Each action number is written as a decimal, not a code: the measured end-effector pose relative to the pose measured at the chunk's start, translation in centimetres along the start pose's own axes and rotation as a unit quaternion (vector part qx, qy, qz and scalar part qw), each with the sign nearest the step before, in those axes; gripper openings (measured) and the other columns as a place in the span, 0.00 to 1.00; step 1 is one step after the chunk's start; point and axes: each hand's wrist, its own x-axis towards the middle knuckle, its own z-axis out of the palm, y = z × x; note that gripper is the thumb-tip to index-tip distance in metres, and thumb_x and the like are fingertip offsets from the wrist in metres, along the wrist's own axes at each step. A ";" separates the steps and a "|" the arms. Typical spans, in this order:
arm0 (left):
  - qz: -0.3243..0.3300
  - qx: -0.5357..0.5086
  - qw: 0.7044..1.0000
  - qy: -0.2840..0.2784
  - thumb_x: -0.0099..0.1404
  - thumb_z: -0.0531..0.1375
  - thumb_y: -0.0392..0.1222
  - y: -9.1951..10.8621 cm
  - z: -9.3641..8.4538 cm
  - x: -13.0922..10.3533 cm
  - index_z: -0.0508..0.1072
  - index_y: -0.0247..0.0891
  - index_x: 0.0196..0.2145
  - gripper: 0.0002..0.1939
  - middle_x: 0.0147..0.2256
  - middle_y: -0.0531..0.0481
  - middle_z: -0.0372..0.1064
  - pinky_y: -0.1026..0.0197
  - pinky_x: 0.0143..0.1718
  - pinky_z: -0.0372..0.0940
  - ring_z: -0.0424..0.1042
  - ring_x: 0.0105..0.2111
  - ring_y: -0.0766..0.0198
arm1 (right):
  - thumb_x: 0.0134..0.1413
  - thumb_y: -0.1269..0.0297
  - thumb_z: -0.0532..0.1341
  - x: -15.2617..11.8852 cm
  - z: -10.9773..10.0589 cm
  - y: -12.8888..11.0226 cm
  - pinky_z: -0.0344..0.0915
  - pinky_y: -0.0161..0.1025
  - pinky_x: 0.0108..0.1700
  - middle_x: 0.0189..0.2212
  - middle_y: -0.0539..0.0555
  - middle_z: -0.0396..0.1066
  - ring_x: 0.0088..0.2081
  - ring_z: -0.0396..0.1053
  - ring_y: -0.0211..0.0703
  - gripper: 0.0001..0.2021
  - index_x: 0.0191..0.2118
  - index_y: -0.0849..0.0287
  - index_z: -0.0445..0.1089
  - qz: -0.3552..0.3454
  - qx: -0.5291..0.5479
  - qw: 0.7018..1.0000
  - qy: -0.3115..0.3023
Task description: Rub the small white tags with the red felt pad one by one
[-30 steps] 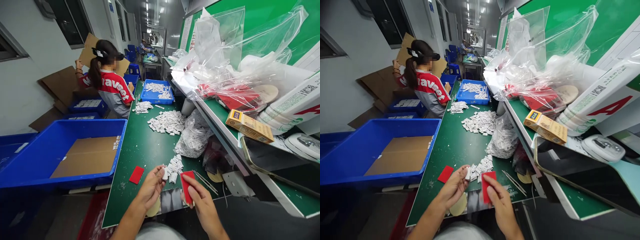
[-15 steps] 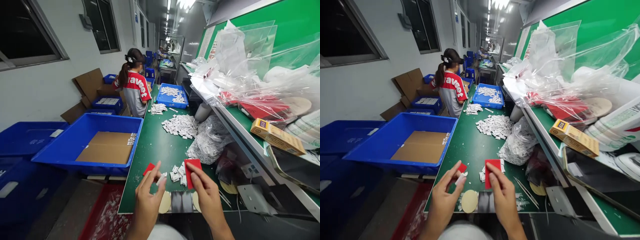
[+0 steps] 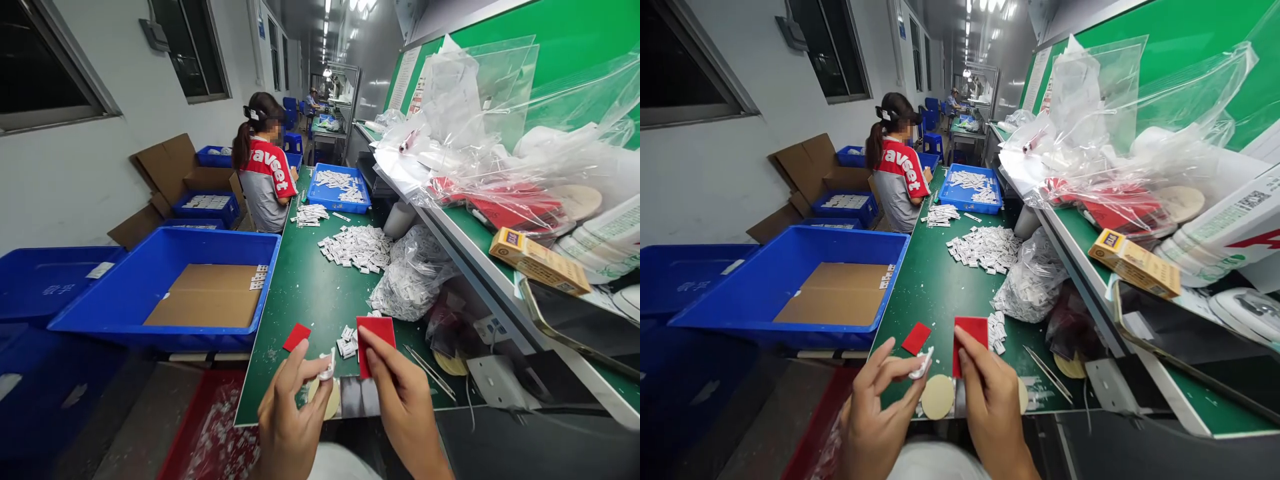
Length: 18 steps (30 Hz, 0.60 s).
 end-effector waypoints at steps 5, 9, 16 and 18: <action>0.005 0.024 1.000 -0.006 0.59 0.70 0.31 -0.6 -0.2 -0.2 0.63 0.50 0.63 0.38 0.38 0.55 0.82 0.59 0.46 0.72 0.80 0.36 0.62 | 0.69 0.67 0.59 -0.2 -0.1 0.0 0.72 0.35 0.39 0.37 0.52 0.83 0.33 0.78 0.43 0.18 0.59 0.45 0.75 -0.027 0.004 0.996 -0.081; -0.036 -0.006 0.999 -0.010 0.59 0.71 0.32 -0.4 -0.3 -0.4 0.66 0.50 0.60 0.35 0.38 0.55 0.83 0.60 0.46 0.72 0.81 0.36 0.62 | 0.68 0.63 0.61 -0.2 -0.4 -0.2 0.74 0.36 0.41 0.41 0.53 0.84 0.38 0.80 0.46 0.15 0.55 0.43 0.78 -0.007 0.031 0.994 -0.101; -0.013 -0.049 0.998 0.029 0.57 0.71 0.27 -0.6 -0.2 -1.2 0.69 0.52 0.56 0.33 0.39 0.54 0.84 0.54 0.49 0.73 0.83 0.37 0.59 | 0.65 0.53 0.64 0.3 -0.3 0.0 0.76 0.37 0.35 0.36 0.56 0.85 0.33 0.80 0.47 0.16 0.51 0.52 0.82 0.121 0.176 0.970 -0.113; -0.014 -0.078 0.997 0.023 0.55 0.72 0.27 -1.4 -0.3 -1.6 0.71 0.52 0.52 0.31 0.39 0.54 0.84 0.53 0.49 0.73 0.83 0.38 0.58 | 0.63 0.52 0.65 0.6 -0.2 0.2 0.76 0.37 0.36 0.38 0.56 0.85 0.34 0.81 0.47 0.16 0.50 0.52 0.82 0.143 0.205 0.963 -0.098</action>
